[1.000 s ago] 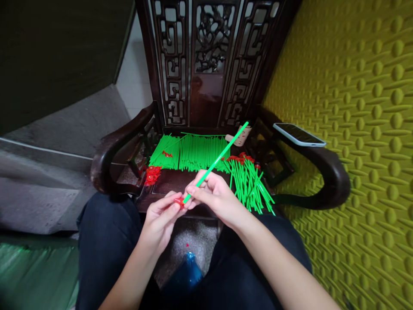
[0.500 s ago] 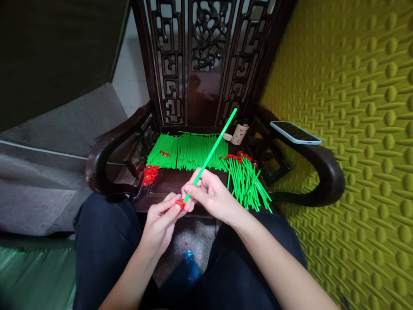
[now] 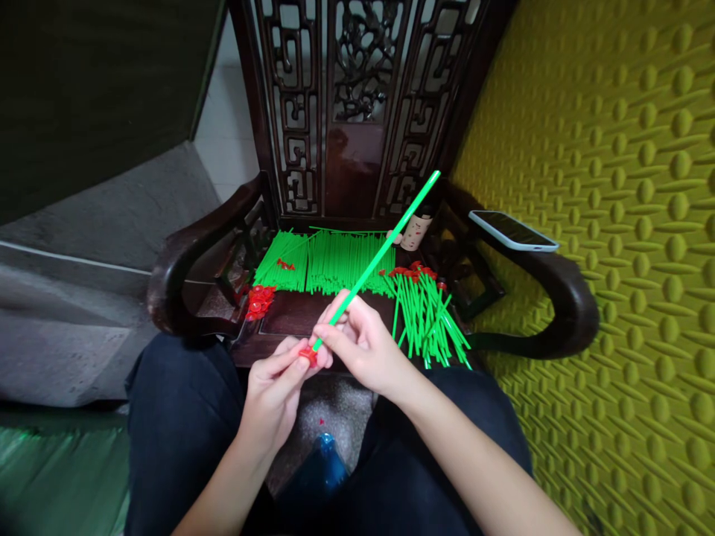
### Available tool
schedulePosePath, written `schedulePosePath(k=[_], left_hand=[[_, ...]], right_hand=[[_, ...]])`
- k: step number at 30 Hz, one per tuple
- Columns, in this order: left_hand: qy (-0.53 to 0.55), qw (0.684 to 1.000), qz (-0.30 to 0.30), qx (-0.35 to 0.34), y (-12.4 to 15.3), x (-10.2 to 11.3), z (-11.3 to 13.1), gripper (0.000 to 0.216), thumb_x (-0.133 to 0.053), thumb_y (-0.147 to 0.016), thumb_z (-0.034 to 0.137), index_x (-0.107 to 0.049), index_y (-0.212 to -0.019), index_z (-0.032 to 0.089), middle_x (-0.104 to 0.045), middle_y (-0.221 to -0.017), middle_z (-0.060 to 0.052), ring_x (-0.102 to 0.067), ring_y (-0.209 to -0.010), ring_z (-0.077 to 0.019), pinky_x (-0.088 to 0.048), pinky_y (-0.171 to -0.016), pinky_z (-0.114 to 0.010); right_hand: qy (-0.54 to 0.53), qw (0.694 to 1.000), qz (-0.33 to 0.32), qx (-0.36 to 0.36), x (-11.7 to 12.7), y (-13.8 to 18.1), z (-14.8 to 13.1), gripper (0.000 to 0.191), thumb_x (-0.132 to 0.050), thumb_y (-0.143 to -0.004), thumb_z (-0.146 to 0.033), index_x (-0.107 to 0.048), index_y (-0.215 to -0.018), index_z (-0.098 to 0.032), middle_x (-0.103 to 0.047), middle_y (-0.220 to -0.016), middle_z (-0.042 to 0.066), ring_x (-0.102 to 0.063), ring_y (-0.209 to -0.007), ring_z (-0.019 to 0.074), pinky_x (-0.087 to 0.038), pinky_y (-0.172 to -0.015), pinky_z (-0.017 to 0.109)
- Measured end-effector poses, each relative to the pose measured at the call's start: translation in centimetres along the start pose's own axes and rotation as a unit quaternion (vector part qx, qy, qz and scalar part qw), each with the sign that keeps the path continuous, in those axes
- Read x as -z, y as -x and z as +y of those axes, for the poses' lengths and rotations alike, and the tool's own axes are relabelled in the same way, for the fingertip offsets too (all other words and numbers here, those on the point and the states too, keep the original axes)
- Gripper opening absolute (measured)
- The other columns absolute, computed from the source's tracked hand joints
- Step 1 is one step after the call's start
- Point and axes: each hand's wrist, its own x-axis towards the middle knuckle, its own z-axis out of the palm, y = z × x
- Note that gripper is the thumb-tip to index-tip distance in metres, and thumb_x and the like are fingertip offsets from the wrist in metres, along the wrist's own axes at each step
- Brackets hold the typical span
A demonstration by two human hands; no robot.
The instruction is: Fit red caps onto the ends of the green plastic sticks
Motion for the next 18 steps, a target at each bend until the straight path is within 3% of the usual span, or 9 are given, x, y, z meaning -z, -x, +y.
schedulePosePath(k=[18], left_hand=[[-0.068,0.995,0.045,-0.063,0.3,0.2,-0.3,0.016,-0.068,-0.075,0.015,-0.076,-0.088,0.020,-0.064,-0.081,-0.004,-0.064,-0.081,-0.0164,-0.054,-0.079,-0.031]], right_hand=[[0.012,0.996,0.047,0.068,-1.3,0.3,0.6,0.014,-0.061,-0.085,-0.025,-0.050,-0.079,-0.020,-0.059,-0.075,-0.001,-0.056,-0.055,0.0095,-0.047,-0.052,0.025]])
